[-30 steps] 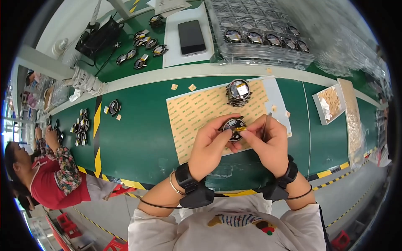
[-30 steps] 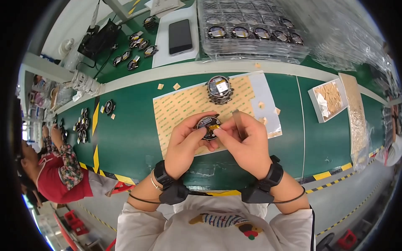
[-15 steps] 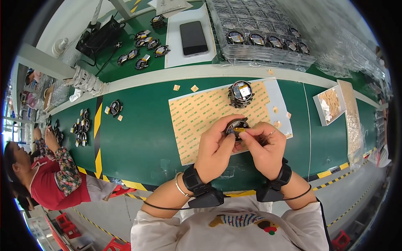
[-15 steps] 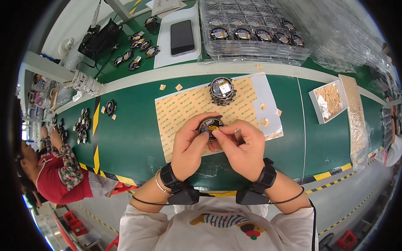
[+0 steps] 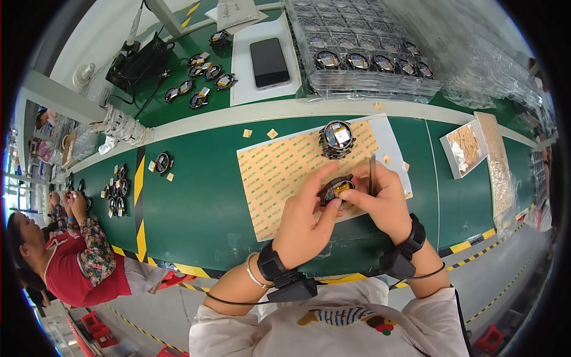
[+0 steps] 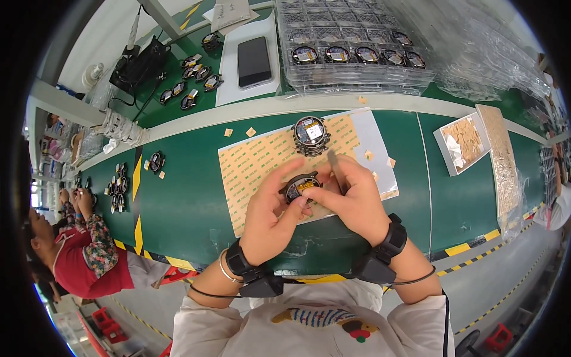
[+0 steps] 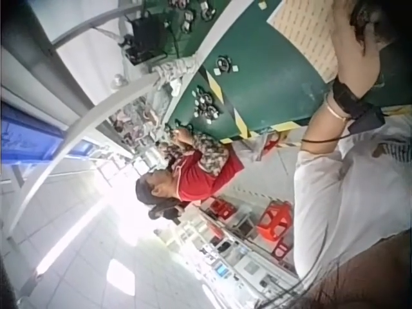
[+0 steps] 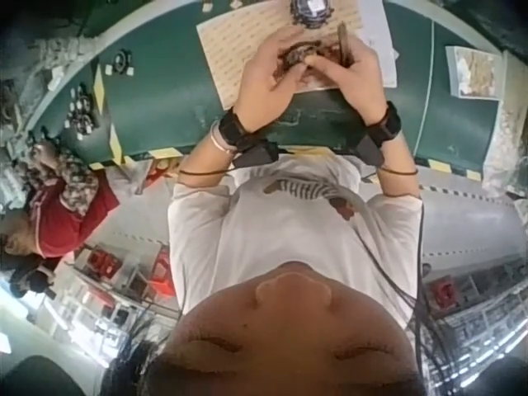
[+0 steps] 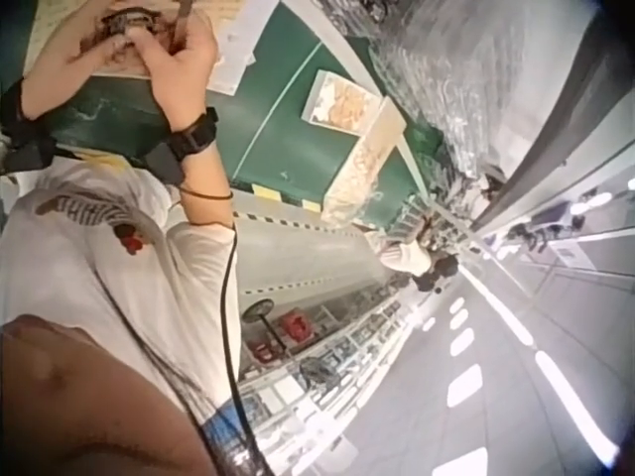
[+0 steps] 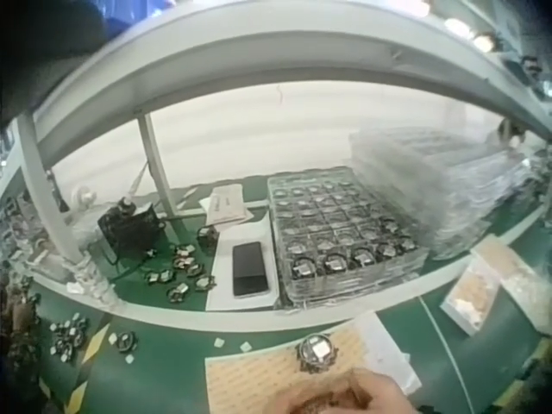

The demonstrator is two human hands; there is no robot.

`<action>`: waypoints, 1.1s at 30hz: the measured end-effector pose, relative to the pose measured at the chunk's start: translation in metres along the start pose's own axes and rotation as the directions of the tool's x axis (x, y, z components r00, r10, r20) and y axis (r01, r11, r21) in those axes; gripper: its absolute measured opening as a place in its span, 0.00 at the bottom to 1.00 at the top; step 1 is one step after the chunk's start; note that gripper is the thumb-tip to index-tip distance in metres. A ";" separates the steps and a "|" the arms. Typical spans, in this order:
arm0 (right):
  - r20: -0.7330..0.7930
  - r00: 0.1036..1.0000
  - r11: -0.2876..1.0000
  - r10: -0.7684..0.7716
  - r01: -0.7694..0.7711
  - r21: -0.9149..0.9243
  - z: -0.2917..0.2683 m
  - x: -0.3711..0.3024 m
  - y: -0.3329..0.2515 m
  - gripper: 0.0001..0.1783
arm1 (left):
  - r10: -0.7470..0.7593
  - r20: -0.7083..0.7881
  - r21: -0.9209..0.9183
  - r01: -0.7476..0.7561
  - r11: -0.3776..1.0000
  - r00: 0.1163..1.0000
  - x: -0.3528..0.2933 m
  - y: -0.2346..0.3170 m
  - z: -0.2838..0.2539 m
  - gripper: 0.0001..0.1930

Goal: The person picks up a watch case, peels a small adhesive square from a sheet using tweezers, and presses it into the case. They then place a battery into the case, press it down, and set the assembled unit onto a stack, repeating the process for several units.

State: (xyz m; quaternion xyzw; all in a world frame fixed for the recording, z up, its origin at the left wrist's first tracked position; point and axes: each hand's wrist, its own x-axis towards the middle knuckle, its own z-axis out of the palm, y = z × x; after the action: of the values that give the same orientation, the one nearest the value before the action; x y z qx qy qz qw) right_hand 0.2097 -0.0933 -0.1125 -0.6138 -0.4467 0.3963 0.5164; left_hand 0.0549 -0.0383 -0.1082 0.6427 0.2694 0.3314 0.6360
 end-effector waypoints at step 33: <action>-0.107 0.994 1.000 -0.007 0.009 0.019 -0.023 0.065 -0.013 0.09 | 0.300 -0.456 0.857 0.323 0.400 0.838 -0.031 0.008 -0.240 0.13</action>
State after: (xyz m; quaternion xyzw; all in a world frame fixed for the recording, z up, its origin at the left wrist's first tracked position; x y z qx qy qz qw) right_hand 0.2487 -0.0361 -0.0973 -0.6274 -0.4168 0.3652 0.5471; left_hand -0.1497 0.0913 -0.1097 0.7576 0.5792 0.2915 0.0742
